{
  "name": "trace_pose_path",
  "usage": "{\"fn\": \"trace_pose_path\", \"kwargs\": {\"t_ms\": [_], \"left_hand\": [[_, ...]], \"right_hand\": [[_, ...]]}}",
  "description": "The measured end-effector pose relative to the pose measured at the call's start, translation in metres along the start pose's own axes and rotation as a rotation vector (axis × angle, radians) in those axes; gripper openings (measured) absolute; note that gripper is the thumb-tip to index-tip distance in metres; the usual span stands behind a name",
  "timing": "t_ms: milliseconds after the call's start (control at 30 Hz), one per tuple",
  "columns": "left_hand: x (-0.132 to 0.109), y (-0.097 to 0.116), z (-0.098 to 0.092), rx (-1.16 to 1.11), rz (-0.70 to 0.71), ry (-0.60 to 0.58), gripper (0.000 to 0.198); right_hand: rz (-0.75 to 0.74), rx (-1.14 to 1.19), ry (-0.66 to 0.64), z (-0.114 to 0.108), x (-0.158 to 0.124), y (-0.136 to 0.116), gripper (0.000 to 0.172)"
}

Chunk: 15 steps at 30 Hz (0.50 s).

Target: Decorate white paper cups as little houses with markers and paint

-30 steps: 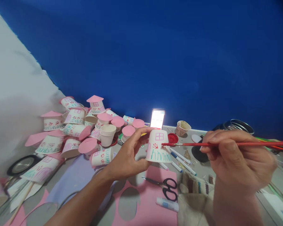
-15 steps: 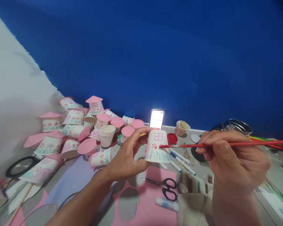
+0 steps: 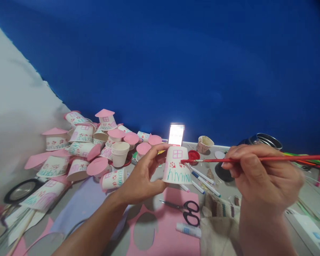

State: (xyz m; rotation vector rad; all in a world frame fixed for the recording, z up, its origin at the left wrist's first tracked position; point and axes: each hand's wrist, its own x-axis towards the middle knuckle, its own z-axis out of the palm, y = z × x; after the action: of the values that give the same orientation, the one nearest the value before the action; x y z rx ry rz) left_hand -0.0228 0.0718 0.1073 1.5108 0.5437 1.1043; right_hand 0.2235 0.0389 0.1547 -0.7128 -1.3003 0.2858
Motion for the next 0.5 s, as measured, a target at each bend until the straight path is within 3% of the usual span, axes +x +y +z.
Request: {"fn": "trace_pose_path", "kwargs": {"t_ms": [200, 500], "left_hand": [[-0.0001, -0.0021, -0.002, -0.039, -0.004, 0.008, 0.076], [0.0006, -0.0012, -0.0015, -0.047, -0.015, 0.005, 0.074]], "right_hand": [[0.016, 0.003, 0.048, -0.0002, 0.0015, -0.0014, 0.012], [0.061, 0.023, 0.003, 0.0016, -0.0023, -0.0051, 0.011]]}}
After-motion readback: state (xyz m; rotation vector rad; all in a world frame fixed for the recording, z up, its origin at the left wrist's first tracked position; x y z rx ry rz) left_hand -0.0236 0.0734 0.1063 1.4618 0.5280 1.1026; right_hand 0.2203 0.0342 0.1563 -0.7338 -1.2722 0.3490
